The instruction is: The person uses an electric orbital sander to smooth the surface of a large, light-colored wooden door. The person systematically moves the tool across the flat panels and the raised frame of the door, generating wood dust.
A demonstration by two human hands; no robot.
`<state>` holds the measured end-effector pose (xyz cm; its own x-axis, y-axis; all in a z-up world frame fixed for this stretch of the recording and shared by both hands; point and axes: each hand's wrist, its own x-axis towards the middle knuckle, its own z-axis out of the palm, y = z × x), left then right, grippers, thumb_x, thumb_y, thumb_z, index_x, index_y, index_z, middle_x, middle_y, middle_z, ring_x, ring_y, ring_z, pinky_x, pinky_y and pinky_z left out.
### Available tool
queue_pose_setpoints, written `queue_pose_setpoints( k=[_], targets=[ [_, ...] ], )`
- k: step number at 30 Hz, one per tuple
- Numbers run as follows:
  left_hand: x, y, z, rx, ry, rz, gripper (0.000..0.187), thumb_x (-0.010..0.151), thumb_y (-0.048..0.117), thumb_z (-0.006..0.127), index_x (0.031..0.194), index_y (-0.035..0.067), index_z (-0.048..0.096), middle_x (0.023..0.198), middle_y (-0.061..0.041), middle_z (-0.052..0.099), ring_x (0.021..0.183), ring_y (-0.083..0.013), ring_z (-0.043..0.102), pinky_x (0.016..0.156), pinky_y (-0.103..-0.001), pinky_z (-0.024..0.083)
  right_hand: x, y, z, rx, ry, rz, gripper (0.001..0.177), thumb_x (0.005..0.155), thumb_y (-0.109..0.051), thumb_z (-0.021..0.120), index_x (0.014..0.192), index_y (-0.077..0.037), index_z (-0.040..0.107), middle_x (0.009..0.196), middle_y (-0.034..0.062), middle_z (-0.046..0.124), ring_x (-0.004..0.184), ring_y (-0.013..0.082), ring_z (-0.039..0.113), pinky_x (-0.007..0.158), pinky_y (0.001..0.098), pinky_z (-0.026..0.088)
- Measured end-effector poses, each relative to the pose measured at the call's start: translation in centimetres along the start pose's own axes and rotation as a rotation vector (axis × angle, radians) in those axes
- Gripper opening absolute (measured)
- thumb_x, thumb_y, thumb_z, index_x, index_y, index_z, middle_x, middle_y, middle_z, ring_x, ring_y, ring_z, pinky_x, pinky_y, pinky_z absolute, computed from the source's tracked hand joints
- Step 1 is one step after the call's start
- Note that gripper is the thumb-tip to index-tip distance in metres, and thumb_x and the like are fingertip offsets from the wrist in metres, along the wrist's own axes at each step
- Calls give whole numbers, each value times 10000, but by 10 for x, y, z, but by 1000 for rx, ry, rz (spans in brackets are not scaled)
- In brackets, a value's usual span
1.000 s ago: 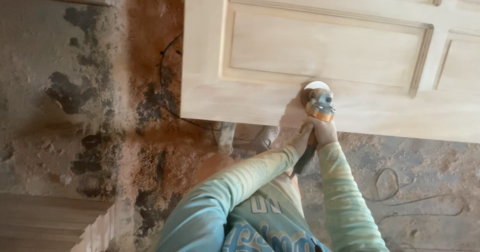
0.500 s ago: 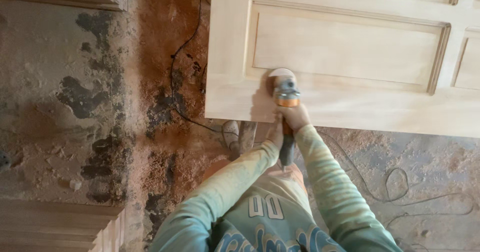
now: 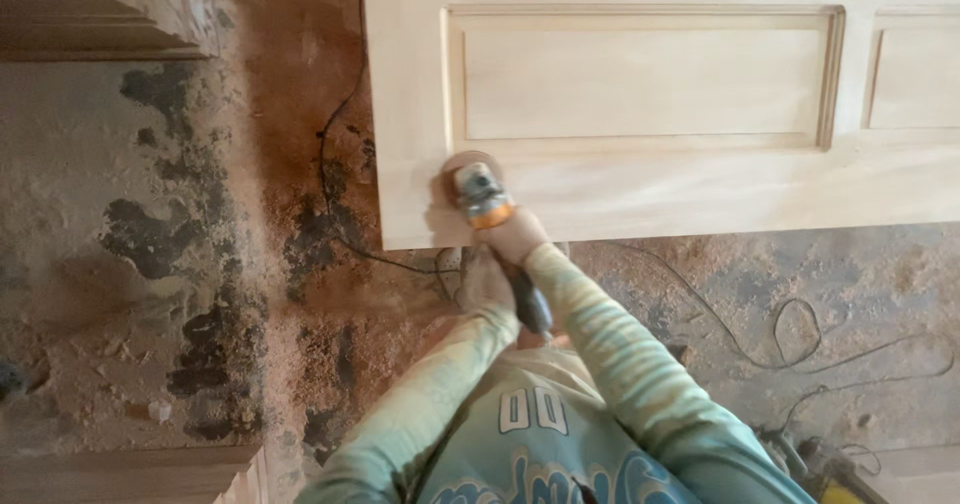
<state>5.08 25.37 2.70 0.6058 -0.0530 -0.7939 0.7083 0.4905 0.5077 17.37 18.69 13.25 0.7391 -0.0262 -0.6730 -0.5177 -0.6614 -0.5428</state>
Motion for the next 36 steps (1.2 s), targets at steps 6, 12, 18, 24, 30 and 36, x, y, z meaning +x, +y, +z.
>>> queue_pose_setpoints(
  k=[6,12,18,24,30,36],
  targets=[
    [11,-44,66,19,-96,-44,869,979,760,343,1333,22,633,1108,-138,696,984,-281,648,865,-399,516,-12,75,-43,372,132,81,325,731,-196,822,990,-27,725,851,76,731,760,194,691,684,370,580],
    [15,-31,68,160,-193,-59,866,980,759,335,1345,31,628,1123,-149,693,998,-295,646,873,-406,511,-27,65,-47,668,218,50,330,713,-150,816,1004,-30,718,854,27,705,738,145,660,649,334,564],
    [3,-4,12,173,-130,-51,863,981,759,327,1356,40,623,1137,-159,689,1013,-309,645,881,-413,507,-9,1,-16,182,-35,182,298,763,-274,814,975,-93,709,814,33,723,694,172,695,645,328,603],
    [9,-46,87,195,-208,-83,861,982,758,319,1368,49,619,1152,-169,686,1028,-323,643,890,-421,502,-19,76,-73,490,103,36,261,762,-156,780,991,-57,704,838,29,690,729,172,665,641,353,584],
    [25,-58,148,298,-324,-80,859,983,758,311,1380,58,614,1166,-179,683,1043,-337,641,898,-428,498,-19,128,-123,950,259,217,227,750,-90,768,958,-40,690,812,77,685,707,222,671,623,353,580],
    [0,-60,90,224,-166,-78,857,985,757,303,1391,67,609,1181,-190,679,1058,-351,639,906,-435,493,-17,99,-77,309,180,15,342,734,-273,796,955,-19,737,828,75,745,758,227,704,682,394,579]
  ],
)
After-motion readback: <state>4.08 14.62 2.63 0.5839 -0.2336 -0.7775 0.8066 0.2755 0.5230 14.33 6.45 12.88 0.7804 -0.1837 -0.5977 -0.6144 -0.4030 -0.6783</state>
